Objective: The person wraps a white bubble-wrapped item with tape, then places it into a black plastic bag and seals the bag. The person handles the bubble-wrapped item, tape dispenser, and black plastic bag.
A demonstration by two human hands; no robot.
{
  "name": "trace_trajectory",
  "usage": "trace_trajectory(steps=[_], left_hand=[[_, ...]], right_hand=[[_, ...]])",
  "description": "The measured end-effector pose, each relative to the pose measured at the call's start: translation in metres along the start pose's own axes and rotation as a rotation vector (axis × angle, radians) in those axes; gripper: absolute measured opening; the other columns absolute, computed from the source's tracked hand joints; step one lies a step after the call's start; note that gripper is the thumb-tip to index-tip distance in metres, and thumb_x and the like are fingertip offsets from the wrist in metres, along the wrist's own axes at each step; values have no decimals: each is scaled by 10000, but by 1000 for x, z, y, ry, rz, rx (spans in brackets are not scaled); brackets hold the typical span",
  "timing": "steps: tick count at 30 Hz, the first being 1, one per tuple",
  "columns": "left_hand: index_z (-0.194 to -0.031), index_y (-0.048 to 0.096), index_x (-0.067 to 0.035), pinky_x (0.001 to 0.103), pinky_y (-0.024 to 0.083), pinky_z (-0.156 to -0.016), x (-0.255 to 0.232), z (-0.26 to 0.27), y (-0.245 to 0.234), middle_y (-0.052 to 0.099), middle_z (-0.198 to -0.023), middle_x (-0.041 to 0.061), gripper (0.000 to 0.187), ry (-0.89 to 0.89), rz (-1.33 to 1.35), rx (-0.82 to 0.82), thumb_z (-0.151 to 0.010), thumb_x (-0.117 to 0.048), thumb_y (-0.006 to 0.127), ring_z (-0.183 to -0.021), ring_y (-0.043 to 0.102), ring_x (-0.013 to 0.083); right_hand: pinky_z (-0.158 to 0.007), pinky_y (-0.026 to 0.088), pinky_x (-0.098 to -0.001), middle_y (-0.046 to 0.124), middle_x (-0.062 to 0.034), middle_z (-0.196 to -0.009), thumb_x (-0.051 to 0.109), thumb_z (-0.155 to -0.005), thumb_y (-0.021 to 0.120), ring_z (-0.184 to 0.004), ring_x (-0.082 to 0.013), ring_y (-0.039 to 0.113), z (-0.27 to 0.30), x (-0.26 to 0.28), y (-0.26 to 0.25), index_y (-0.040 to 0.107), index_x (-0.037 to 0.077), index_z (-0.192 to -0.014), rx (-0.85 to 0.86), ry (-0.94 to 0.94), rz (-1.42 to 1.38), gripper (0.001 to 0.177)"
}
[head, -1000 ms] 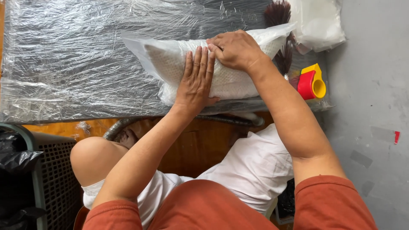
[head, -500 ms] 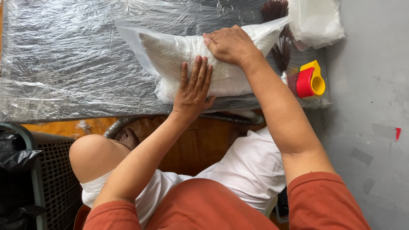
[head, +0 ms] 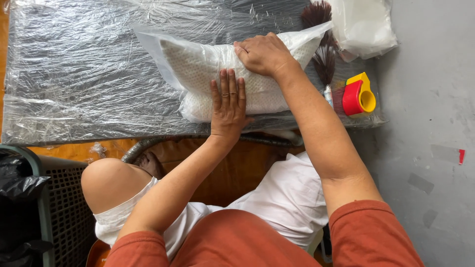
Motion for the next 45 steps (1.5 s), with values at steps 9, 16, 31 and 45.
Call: trace_trajectory(steps=[9,16,31,45], left_hand=[[-1549,215,92,709,241,-1220,14,-1,5,273,-1591,361,1226,116,-137,-289,-933,-693,927,-1484,302,540],[-1567,378,64,691,186,-1225,45,2,-60,320,-1617,312,1248,402,-105,-281,-759,-804,767,-1496,270,516],[-1603,172,14,520,452,-1087,100,72,-2,455,-1471,276,883,-594,1011,92,-1027,-534,554,-1376,495,408],[-1531,286,-92,470,437,-1130,75,43,-46,508,-1466,240,1270,-1008,1348,323,-629,-852,757,-1369,524,373]], right_hand=[[-1111,273,-545,542,-79,-1505,445,-1046,162,-1371,-304,494,4,4,-12,505,156,-1506,91,45,-21,642],[-1160,316,-445,490,-78,-1552,501,-1017,248,-1424,-362,436,46,-1,-31,503,221,-1510,258,184,-191,621],[-1261,222,-553,484,-176,-1546,601,-959,359,-1489,-419,347,91,-1,-20,489,153,-1531,264,355,-540,738],[-1215,217,-646,310,-354,-1584,863,-871,207,-1498,-475,259,129,47,-16,146,-27,-1624,295,379,-633,1167]])
Point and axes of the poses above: each hand's wrist, its own z-axis away from the middle knuckle, its own y-axis out of the palm, x = y × z, the point moved 4 cm from there along -z, towards the middle knuckle
